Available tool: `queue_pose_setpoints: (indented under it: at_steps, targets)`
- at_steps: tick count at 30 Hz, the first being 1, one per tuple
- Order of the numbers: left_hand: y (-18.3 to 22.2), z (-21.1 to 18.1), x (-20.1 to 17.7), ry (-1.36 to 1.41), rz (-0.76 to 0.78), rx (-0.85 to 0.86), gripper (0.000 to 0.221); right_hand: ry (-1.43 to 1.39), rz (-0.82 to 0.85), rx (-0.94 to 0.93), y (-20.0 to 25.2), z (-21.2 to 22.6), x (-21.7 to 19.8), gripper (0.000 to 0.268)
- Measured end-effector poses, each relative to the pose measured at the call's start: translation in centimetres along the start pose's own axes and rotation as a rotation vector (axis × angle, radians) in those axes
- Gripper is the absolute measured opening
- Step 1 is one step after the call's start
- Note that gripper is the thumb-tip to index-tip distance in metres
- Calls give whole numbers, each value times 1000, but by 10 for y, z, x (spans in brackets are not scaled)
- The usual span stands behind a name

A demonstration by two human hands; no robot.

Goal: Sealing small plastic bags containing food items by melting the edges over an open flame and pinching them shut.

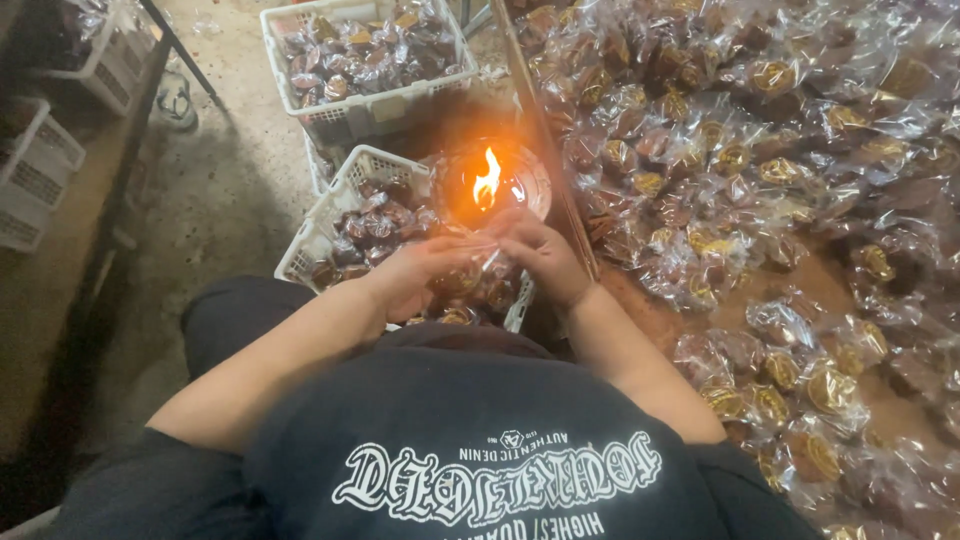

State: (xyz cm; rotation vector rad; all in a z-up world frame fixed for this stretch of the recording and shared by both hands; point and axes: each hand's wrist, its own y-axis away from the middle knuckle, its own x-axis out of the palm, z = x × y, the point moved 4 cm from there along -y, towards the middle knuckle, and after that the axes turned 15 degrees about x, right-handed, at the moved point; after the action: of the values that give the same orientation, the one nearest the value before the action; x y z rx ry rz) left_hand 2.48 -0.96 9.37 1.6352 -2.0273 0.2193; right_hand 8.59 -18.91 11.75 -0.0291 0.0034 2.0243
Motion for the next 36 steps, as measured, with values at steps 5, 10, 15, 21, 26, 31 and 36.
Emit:
queue_pose_setpoints:
  at_steps: [5, 10, 15, 21, 26, 31, 36]
  targets:
    - [-12, 50, -32, 78, -228, 147, 52, -193, -32, 131, -27, -107, -20, 28]
    - [-21, 81, -54, 2, -194, 86, 54, 213, 112, 231, -21, -86, -5, 22]
    - [-22, 82, -57, -151, -216, 84, 46, 157, 5, 164, -12, -47, 2, 28]
    - [-15, 71, -39, 4, -221, 244, 58, 403, 37, 296, -17, -69, 1, 41]
    - [-16, 70, -47, -451, -206, 268, 44, 205, -7, 393, -24, -93, 5, 26]
    - [-13, 53, -34, -186, -306, 332, 48, -114, -14, 375, -15, -53, 10, 39]
    - [0, 45, -16, -172, -358, 320, 29, -16, 31, 258, -11, -65, 15, 21]
